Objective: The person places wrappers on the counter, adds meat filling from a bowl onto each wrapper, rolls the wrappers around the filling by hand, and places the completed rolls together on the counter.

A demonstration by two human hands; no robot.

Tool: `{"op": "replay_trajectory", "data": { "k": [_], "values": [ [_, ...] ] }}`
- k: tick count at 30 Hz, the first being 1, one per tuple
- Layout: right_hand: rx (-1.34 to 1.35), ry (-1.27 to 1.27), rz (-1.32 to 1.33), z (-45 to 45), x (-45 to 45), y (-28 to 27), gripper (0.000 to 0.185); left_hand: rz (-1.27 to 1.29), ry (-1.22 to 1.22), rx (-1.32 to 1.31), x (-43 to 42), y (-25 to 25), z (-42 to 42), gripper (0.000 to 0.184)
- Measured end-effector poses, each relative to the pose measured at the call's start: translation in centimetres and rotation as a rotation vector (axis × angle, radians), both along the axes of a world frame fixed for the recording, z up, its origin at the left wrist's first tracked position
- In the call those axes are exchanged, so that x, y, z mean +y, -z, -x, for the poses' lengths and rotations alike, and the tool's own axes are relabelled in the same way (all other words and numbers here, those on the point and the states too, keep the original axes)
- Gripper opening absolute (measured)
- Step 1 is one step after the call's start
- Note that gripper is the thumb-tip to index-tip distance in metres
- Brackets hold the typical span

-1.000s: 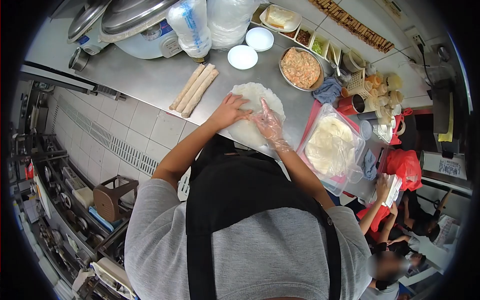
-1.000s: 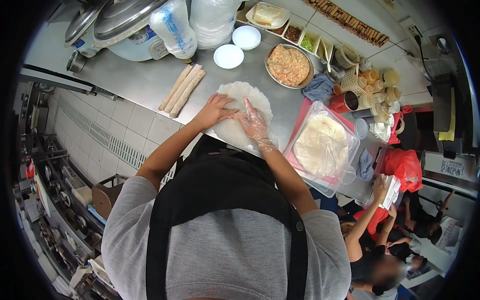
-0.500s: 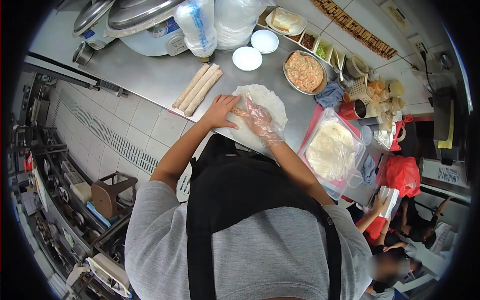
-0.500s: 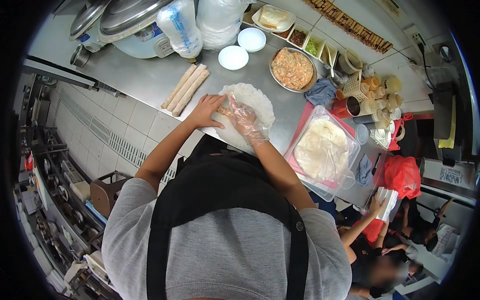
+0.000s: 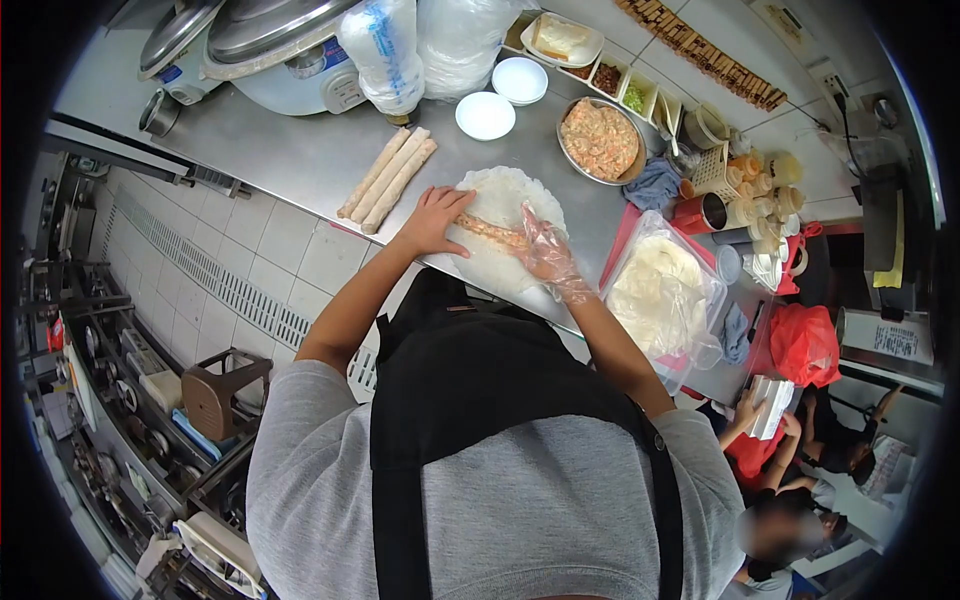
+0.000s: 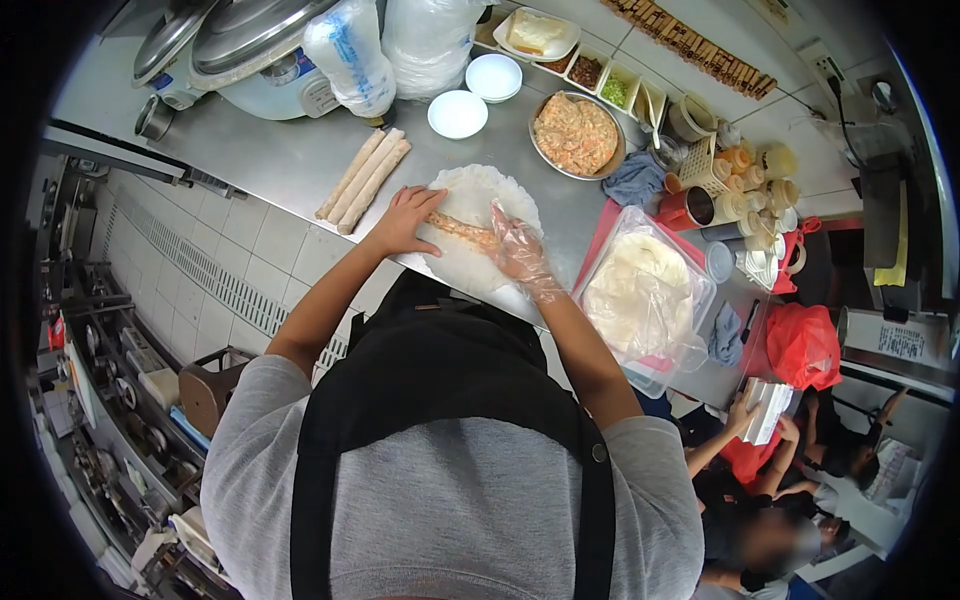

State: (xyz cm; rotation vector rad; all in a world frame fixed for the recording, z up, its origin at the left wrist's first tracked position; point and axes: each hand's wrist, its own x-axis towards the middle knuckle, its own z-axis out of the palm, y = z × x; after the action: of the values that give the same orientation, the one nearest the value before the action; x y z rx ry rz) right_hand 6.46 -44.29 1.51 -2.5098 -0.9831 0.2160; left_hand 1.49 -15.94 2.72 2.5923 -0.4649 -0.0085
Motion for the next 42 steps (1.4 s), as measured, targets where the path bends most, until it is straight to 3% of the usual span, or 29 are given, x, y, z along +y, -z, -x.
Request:
{"op": "replay_trajectory", "data": {
  "k": [1,2,3,4,6,9,14,20,22,25,28,33,42],
  "values": [
    [0.03,-0.005,0.059,-0.1,-0.3,0.0,0.093,0.0,0.003,-0.002,-0.3,-0.5,0.0,0.115],
    [0.027,-0.004,0.06,-0.2,-0.5,0.0,0.093,-0.044,0.019,-0.03,-0.6,-1.0,0.0,0.101],
    [-0.001,0.017,-0.051,0.0,-0.6,-0.8,0.093,-0.087,0.035,-0.055,-1.2,-1.6,0.1,0.087],
    [-0.028,0.038,-0.163,0.2,-0.5,-1.6,0.093,-0.086,0.037,-0.055,-1.9,-1.2,0.0,0.087],
    [0.022,0.128,-0.284,0.7,0.4,-2.3,0.09,-0.069,0.034,-0.214,-3.2,0.1,-0.2,0.058],
    [0.089,0.238,-0.434,1.4,1.9,-2.4,0.081,-0.137,0.036,-0.227,-4.5,1.5,-0.4,0.045],
    [0.225,0.214,-0.501,0.8,1.4,0.0,0.07,-0.108,0.0,-0.219,-4.5,1.8,-0.5,0.048],
    [0.271,0.237,-0.477,1.1,1.9,-1.9,0.072,-0.029,-0.051,-0.148,-1.4,0.2,0.5,0.049],
    [0.138,0.073,-0.29,0.2,1.2,-0.4,0.077,-0.057,-0.063,-0.145,-0.3,0.3,0.6,0.049],
    [0.021,0.081,-0.324,0.7,2.1,-1.8,0.083,-0.031,-0.11,-0.152,0.5,0.8,0.8,0.049],
    [0.082,0.045,-0.178,0.7,4.1,-3.9,0.089,-0.012,-0.087,-0.115,0.3,0.7,0.5,0.055],
    [0.058,-0.011,-0.076,0.2,2.7,1.3,0.087,-0.124,-0.072,0.005,0.6,0.6,0.4,0.073],
    [0.1,0.048,0.016,0.1,-0.6,0.7,0.08,-0.101,-0.07,-0.016,0.8,1.1,0.3,0.072]
  ]
}}
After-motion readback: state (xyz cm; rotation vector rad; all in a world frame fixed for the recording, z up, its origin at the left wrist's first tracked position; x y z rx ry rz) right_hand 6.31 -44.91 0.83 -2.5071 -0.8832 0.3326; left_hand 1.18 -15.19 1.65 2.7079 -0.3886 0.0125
